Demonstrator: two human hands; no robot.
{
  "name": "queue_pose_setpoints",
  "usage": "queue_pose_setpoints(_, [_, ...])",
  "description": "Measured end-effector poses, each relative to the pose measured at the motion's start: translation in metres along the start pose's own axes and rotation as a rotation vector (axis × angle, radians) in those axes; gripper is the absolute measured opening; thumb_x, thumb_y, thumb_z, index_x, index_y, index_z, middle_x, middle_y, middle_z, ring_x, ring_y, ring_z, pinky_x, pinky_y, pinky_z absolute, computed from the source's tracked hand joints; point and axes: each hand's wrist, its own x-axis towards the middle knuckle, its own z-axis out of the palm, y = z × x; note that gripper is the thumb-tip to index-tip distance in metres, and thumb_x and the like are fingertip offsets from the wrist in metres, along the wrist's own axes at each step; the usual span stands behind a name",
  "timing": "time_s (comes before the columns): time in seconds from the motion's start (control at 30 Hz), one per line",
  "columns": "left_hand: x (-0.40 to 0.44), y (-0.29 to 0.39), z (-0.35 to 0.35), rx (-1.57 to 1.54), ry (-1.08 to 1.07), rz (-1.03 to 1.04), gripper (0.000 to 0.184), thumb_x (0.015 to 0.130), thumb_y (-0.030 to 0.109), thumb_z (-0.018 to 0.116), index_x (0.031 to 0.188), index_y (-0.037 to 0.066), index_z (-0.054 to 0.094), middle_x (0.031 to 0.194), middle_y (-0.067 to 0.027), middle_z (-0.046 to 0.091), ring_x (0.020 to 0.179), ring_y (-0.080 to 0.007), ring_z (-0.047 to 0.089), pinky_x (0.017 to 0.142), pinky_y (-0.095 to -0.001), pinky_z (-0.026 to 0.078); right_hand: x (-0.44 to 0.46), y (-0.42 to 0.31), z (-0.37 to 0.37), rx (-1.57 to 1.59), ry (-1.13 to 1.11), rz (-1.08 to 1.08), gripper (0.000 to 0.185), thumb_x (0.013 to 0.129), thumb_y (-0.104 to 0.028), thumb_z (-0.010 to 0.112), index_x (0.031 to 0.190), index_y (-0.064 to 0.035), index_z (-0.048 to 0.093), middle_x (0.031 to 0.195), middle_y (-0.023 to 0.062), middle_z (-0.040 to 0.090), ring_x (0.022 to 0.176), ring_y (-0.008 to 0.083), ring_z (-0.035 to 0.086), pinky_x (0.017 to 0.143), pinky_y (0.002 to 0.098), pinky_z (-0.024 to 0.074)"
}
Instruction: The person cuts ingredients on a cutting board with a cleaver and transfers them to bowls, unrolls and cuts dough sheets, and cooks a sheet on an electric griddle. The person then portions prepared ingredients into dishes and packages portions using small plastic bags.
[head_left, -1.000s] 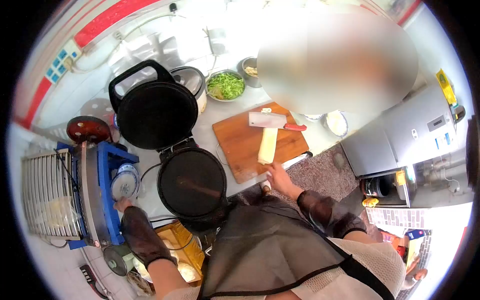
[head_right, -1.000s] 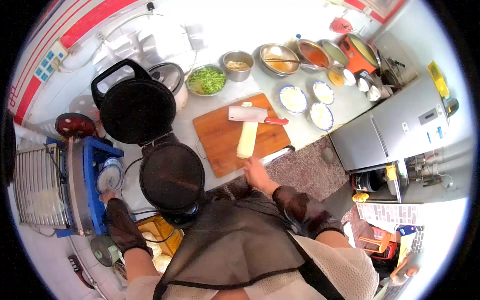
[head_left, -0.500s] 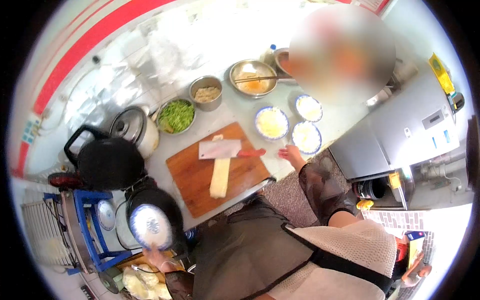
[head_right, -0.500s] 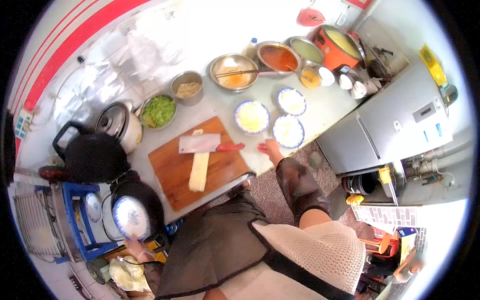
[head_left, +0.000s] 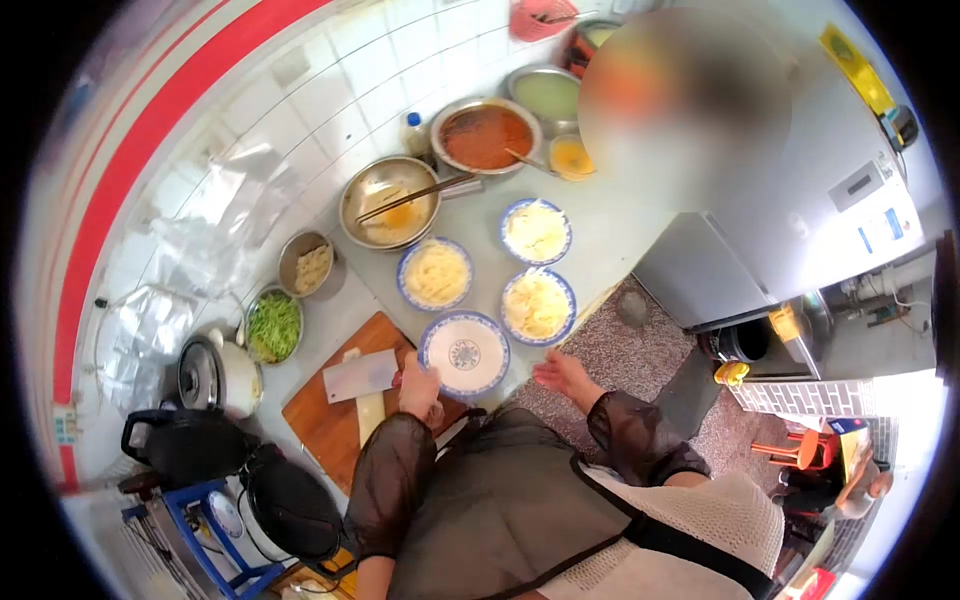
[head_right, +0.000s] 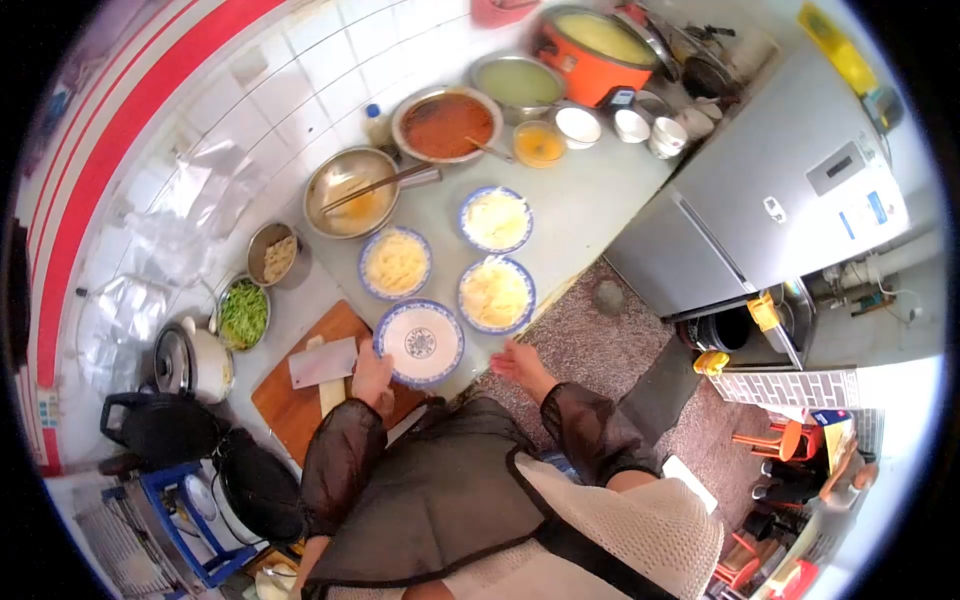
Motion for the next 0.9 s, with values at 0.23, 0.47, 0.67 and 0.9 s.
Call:
queue_pose_setpoints(0.23, [0.055, 0.036, 0.032, 0.115, -0.133, -0.046, 0.035, 0.08, 0.01, 0.053, 0.114, 0.002, 0.048, 0.106, -0.0249, 0.06, 0.105, -0.0409, 0.054, 0.087, -0.0425, 0.042, 0.036, -0.035, -0.03, -0.042, 0.115, -0.425, 0.03, 0.094, -0.011, 0.047, 0.12, 0.0031, 0.046, 0.098, 0.0174, 0.061, 0.076, 0.0247, 0.063, 0.067, 0.0378, 0.0556])
queue_pose_setpoints(0.47, [0.106, -0.01, 0.073, 0.138, -0.128, 0.112, 0.036, 0.08, 0.01, 0.054, 0.114, 0.0, 0.046, 0.105, -0.0247, 0.061, 0.107, -0.0408, 0.054, 0.088, -0.0413, 0.044, 0.028, -0.056, -0.043, -0.053, 0.372, -0.498, 0.023, 0.088, -0.003, 0.046, 0.108, 0.0034, 0.055, 0.095, 0.0149, 0.064, 0.078, 0.0223, 0.065, 0.059, 0.0351, 0.0571])
queue_pose_setpoints(0.67, [0.109, -0.008, 0.095, 0.277, -0.075, 0.037, 0.051, 0.078, 0.012, 0.059, 0.124, -0.002, 0.042, 0.115, -0.0271, 0.055, 0.111, -0.0404, 0.052, 0.095, -0.0439, 0.04, 0.061, -0.046, -0.044, 0.215, 0.384, -0.554, 0.023, 0.089, 0.0, 0.049, 0.111, 0.0018, 0.051, 0.102, 0.013, 0.062, 0.081, 0.0268, 0.065, 0.064, 0.0397, 0.058])
queue_pose_setpoints(0.9, [0.016, -0.011, 0.002, 0.025, 0.078, 0.183, 0.049, 0.08, 0.019, 0.063, 0.121, -0.005, 0.049, 0.109, -0.0241, 0.056, 0.102, -0.0371, 0.054, 0.089, -0.0419, 0.043, 0.064, -0.011, -0.057, 0.164, 0.123, -0.642, 0.024, 0.094, -0.01, 0.046, 0.115, 0.0004, 0.048, 0.104, 0.0149, 0.061, 0.088, 0.029, 0.063, 0.075, 0.0419, 0.0553])
